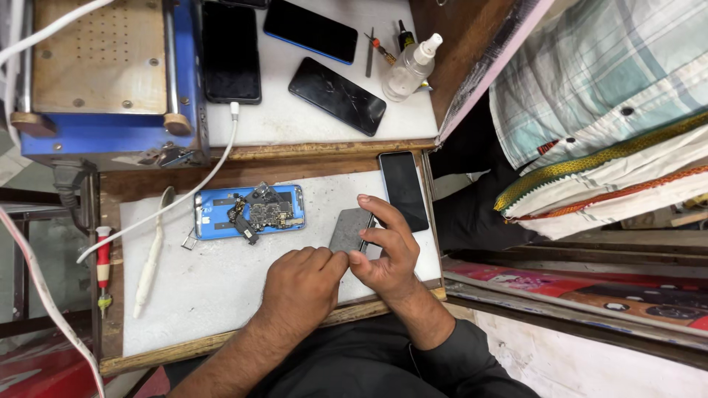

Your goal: The person uses a green plastic spudger to pry and separate a smartphone screen from its frame. They handle the screen assembly and a ribbon cable, then place the screen on the workbench. Another person briefly hands over a different phone, which is set aside.

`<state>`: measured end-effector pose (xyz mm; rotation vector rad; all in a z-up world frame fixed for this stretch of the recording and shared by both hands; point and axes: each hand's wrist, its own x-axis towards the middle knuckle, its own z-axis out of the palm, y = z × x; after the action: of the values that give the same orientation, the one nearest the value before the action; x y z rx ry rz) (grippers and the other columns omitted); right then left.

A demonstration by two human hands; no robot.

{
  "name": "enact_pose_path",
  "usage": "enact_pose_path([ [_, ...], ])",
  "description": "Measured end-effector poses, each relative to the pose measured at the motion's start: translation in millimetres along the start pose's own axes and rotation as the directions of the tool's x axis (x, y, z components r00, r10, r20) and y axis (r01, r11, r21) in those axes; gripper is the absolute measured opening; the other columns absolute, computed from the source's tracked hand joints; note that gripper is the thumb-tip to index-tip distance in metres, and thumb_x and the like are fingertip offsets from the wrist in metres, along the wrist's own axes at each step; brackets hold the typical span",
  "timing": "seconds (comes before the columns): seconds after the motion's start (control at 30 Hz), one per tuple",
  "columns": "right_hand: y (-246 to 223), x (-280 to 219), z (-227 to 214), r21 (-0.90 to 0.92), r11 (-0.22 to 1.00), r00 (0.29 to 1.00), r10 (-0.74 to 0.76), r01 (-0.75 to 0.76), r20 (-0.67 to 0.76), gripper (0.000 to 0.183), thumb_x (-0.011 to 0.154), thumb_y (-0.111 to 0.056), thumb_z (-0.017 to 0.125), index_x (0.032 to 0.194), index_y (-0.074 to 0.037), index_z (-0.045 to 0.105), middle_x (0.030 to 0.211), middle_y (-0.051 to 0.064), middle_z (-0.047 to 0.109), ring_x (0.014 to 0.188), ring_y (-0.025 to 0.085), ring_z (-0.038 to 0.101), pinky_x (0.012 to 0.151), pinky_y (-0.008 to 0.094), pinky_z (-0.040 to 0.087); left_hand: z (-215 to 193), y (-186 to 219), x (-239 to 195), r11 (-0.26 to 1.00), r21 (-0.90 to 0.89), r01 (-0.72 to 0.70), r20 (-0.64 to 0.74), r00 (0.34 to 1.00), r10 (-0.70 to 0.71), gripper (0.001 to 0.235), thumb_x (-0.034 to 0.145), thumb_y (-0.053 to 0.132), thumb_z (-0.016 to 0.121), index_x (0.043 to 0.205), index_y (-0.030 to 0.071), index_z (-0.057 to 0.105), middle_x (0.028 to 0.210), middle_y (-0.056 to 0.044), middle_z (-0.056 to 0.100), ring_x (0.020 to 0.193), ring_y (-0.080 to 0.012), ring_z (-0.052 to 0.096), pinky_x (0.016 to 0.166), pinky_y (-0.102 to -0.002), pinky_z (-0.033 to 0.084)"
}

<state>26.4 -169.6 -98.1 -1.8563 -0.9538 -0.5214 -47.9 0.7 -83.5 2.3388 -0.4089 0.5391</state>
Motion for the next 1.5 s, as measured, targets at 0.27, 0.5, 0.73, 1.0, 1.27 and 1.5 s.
enact_pose_path([
  [0.27, -4.4, 6.6, 4.4, -0.019, 1.000, 1.000, 0.010, -0.009, 0.014, 0.031, 0.104, -0.034, 0.068, 0.102, -0.006, 0.057, 0.137, 0.025, 0.062, 0.135, 0.039, 0.061, 0.115, 0.049, 0.056, 14.3, -8.0, -18.1, 0.996, -0.032, 0.085, 0.024, 0.996, -0.085, 0.014, 0.077, 0.003, 0.069, 0.090, 0.007, 0.064, 0.070, -0.007, 0.059, 0.067, -0.0263, 0.062, 0.060, -0.042, 0.051],
  [0.5, 0.4, 17.6, -0.3, -0.034, 0.999, 0.999, 0.030, -0.031, -0.039, 0.026, 0.103, -0.029, 0.067, 0.102, -0.005, 0.059, 0.137, 0.026, 0.063, 0.136, 0.038, 0.062, 0.116, 0.049, 0.053, 41.4, -27.7, -27.7, 0.986, 0.065, 0.153, -0.014, 0.988, -0.153, 0.008, 0.084, 0.008, 0.071, 0.084, 0.010, 0.063, 0.064, -0.006, 0.060, 0.067, -0.0272, 0.062, 0.064, -0.044, 0.050],
  [0.73, 2.8, 9.3, 5.9, 0.086, 0.995, 0.997, 0.056, -0.052, -0.050, 0.029, 0.106, -0.033, 0.067, 0.106, -0.007, 0.054, 0.139, 0.025, 0.061, 0.139, 0.038, 0.059, 0.120, 0.051, 0.052, 41.4, -17.8, -27.7, 0.994, 0.005, 0.113, -0.109, 0.988, -0.112, 0.013, 0.080, 0.009, 0.074, 0.086, 0.008, 0.063, 0.066, -0.005, 0.060, 0.065, -0.0250, 0.061, 0.059, -0.040, 0.048],
  [1.0, 7.5, 2.4, 10.4, 0.122, 0.992, 0.999, 0.030, -0.025, -0.034, 0.030, 0.105, -0.033, 0.067, 0.105, -0.005, 0.057, 0.138, 0.025, 0.060, 0.138, 0.039, 0.058, 0.119, 0.052, 0.052, 47.6, -22.0, -29.5, 0.991, 0.058, 0.121, -0.063, 0.991, -0.117, 0.014, 0.076, 0.005, 0.070, 0.087, 0.009, 0.062, 0.066, -0.004, 0.057, 0.062, -0.0225, 0.062, 0.055, -0.039, 0.049],
  [1.27, -6.2, 17.3, 9.3, 0.069, 0.997, 0.998, 0.034, -0.030, -0.052, 0.029, 0.106, -0.033, 0.065, 0.101, -0.005, 0.056, 0.136, 0.025, 0.063, 0.135, 0.040, 0.061, 0.117, 0.051, 0.054, 51.4, -29.8, -32.1, 0.992, 0.098, 0.080, 0.010, 0.997, -0.082, 0.015, 0.073, 0.003, 0.066, 0.087, 0.009, 0.061, 0.067, -0.003, 0.060, 0.063, -0.0227, 0.063, 0.056, -0.039, 0.051],
  [1.5, -11.6, 27.5, 12.2, 0.053, 0.994, 0.990, 0.104, -0.100, -0.094, 0.026, 0.109, -0.029, 0.060, 0.104, -0.004, 0.056, 0.139, 0.025, 0.062, 0.136, 0.037, 0.062, 0.116, 0.047, 0.053, 61.6, -31.9, -33.3, 0.976, 0.200, 0.092, 0.057, 0.993, -0.105, 0.011, 0.073, 0.009, 0.068, 0.079, 0.010, 0.060, 0.063, -0.005, 0.060, 0.063, -0.0248, 0.062, 0.054, -0.042, 0.050],
])
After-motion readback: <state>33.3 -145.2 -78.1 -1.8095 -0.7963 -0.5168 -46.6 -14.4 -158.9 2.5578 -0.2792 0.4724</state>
